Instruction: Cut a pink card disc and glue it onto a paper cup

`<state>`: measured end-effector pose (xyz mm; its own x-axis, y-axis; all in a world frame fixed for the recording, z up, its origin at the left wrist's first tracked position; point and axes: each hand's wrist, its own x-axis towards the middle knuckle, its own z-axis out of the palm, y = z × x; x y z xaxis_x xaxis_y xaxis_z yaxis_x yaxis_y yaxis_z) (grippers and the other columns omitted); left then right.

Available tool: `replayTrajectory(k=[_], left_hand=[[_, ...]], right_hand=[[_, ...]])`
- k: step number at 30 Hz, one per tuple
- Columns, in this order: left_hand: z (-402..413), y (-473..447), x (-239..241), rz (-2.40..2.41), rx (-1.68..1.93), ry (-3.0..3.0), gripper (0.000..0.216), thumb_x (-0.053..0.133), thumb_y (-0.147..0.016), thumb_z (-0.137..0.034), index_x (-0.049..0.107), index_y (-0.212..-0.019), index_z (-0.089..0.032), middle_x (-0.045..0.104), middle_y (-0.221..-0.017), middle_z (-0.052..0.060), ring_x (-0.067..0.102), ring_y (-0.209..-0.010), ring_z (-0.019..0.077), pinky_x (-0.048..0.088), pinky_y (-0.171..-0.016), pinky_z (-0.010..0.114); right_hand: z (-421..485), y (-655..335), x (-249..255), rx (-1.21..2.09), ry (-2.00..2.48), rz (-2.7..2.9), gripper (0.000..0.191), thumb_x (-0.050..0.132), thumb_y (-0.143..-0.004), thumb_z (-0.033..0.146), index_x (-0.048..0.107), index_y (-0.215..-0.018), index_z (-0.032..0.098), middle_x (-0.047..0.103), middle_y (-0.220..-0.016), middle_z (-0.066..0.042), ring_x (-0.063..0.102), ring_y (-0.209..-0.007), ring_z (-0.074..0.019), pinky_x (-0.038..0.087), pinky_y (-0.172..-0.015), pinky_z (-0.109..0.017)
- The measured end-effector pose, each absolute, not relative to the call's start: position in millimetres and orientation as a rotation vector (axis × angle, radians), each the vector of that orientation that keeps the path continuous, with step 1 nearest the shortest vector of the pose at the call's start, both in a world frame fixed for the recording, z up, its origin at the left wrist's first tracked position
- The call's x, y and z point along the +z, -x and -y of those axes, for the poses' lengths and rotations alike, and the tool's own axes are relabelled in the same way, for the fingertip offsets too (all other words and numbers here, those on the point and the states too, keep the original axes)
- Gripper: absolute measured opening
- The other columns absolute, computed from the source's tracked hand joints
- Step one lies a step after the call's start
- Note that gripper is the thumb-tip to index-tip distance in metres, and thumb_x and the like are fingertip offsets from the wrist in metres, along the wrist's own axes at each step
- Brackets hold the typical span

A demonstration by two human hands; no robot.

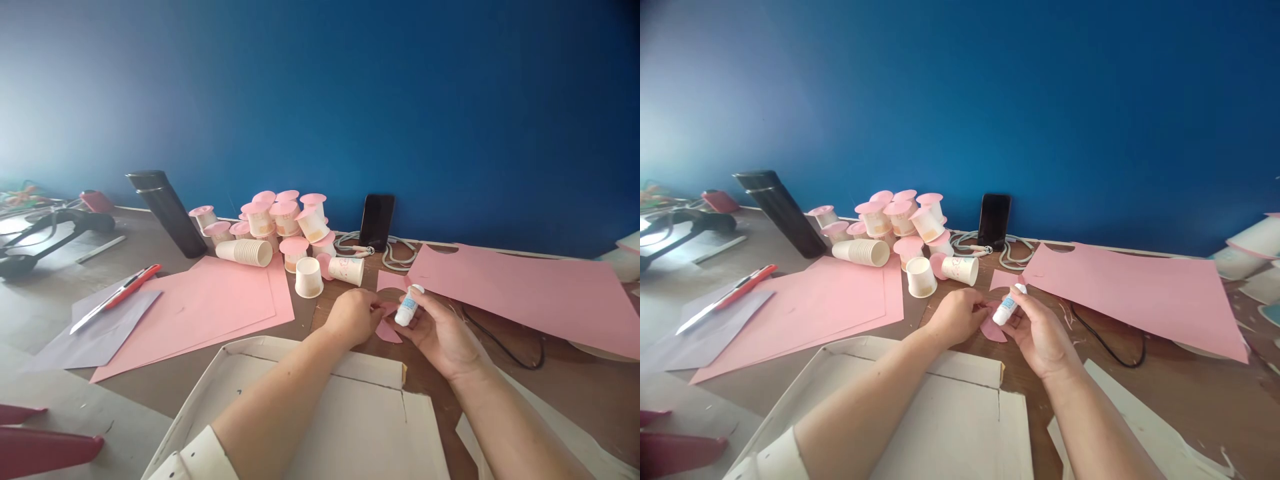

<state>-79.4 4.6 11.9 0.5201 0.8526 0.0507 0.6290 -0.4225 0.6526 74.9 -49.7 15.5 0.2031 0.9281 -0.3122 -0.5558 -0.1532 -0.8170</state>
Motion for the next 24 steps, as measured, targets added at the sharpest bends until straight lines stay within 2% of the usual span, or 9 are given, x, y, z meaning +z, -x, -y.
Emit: replayTrajectory(k=[3, 7, 10, 14, 19, 24], left_hand=[[-4.4, 80.7, 15.2, -1.282, 0.424, -2.126, 0.021, 0.053, -0.090, -0.028, 0.073, -0.092, -0.020, 0.075, -0.090, 0.006, 0.066, -0.081, 0.0213, 0.049, -0.071, 0.031], [-4.3, 82.1, 18.4, -1.317, 0.392, -2.094, 0.022, 0.050, -0.092, -0.029, 0.071, -0.095, -0.021, 0.074, -0.093, 0.006, 0.065, -0.083, 0.0221, 0.047, -0.072, 0.031], [-5.0, 83.0, 18.2, -1.315, 0.391, -2.069, 0.022, 0.050, -0.092, -0.030, 0.070, -0.097, -0.022, 0.075, -0.094, 0.006, 0.065, -0.084, 0.0221, 0.047, -0.072, 0.031], [-6.5, 83.8, 16.2, -1.277, 0.414, -2.112, 0.020, 0.051, -0.090, -0.028, 0.070, -0.093, -0.021, 0.074, -0.093, 0.006, 0.065, -0.084, 0.0219, 0.047, -0.072, 0.031], [-8.4, 83.7, 13.6, -1.251, 0.428, -2.145, 0.021, 0.050, -0.089, -0.024, 0.070, -0.091, -0.020, 0.074, -0.091, 0.006, 0.064, -0.083, 0.0210, 0.046, -0.071, 0.030], [-10.8, 82.9, 10.5, -1.240, 0.432, -2.142, 0.020, 0.051, -0.090, -0.028, 0.070, -0.091, -0.021, 0.074, -0.092, 0.005, 0.064, -0.084, 0.0206, 0.045, -0.071, 0.030]], right_hand=[[50.5, -77.8, 13.8, 1.296, 1.159, 0.624, 0.026, 0.082, -0.071, 0.045, 0.071, -0.076, 0.022, 0.069, -0.082, -0.001, 0.062, -0.074, -0.0173, 0.057, -0.071, -0.034], [53.8, -86.4, 16.3, 0.814, 1.491, 0.942, 0.040, 0.074, -0.076, 0.058, 0.075, -0.092, 0.021, 0.073, -0.086, -0.006, 0.064, -0.074, -0.0213, 0.052, -0.064, -0.032], [58.1, -88.9, 22.1, 0.534, 1.623, 1.162, 0.045, 0.066, -0.081, 0.064, 0.073, -0.091, 0.021, 0.073, -0.077, -0.005, 0.063, -0.069, -0.0216, 0.048, -0.062, -0.032], [61.5, -83.6, 23.7, 0.376, 1.662, 1.385, 0.042, 0.061, -0.084, 0.064, 0.068, -0.082, 0.023, 0.072, -0.070, -0.002, 0.062, -0.063, -0.0197, 0.048, -0.065, -0.031], [58.1, -78.6, 10.9, 0.212, 1.707, 1.592, 0.037, 0.057, -0.088, 0.059, 0.060, -0.077, 0.024, 0.069, -0.069, -0.001, 0.060, -0.059, -0.0181, 0.043, -0.059, -0.029], [53.1, -81.7, 1.7, 0.140, 1.747, 1.636, 0.034, 0.052, -0.090, 0.056, 0.052, -0.075, 0.026, 0.061, -0.060, 0.000, 0.053, -0.052, -0.0177, 0.038, -0.053, -0.029]])
